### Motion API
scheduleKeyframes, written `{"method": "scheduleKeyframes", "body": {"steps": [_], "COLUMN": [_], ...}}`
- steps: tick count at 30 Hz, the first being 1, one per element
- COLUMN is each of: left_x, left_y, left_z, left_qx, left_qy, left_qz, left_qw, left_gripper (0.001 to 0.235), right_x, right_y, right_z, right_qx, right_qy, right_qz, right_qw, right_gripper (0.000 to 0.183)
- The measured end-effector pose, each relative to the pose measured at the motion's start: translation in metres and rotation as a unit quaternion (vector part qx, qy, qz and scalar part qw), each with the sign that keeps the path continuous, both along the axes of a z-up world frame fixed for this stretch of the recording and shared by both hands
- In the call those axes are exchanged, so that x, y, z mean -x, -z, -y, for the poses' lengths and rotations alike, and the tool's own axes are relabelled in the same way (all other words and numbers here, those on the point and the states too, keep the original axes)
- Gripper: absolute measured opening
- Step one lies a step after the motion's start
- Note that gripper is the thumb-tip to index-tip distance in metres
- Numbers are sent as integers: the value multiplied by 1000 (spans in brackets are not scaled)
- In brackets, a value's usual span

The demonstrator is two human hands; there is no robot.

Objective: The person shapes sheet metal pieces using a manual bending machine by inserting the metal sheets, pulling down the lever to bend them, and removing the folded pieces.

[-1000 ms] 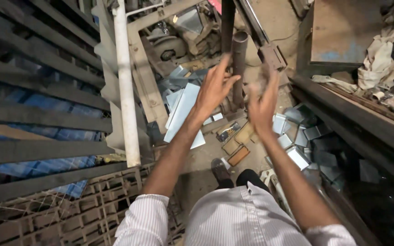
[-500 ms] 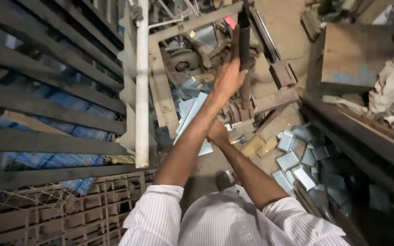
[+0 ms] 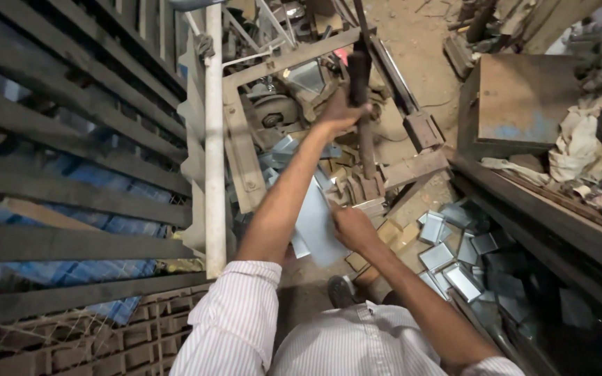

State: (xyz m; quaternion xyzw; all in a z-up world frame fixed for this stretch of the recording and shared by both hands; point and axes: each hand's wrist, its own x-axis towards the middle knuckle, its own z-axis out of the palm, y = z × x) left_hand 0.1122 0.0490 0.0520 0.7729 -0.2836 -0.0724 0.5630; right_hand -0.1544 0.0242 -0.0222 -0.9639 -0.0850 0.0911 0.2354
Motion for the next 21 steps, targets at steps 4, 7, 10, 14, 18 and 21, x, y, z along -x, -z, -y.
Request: {"method": "scheduleKeyframes", "body": {"steps": [4, 7, 10, 14, 18, 21], "left_x": [-21, -22, -21, -26, -27, -26], "left_y": [10, 9, 6, 6, 12, 8], "left_z": [3, 4, 4, 2, 4, 4], "left_qx": [-92, -43, -44, -54, -48, -50], "left_qy": [-137, -175, -195, -194, -198, -204], "left_qz": [-26, -13, -26, -41, -3, -20], "left_qw": [986, 984, 979, 979, 979, 977], "left_gripper": [50, 49, 48, 50, 49, 49], "right_x": [48, 76, 88, 93, 93, 95], "right_y": [17, 34, 42, 50, 57, 60], "right_z": [54, 85, 101, 125, 141, 148], "right_qx": [-50, 16, 27, 67, 101, 89], "right_qy": [15, 31, 60, 76, 94, 82], "right_qz": [16, -23, -7, -37, -52, -53], "right_qw": [998, 999, 998, 994, 989, 991], "right_gripper": [23, 23, 31, 25, 19, 19]}}
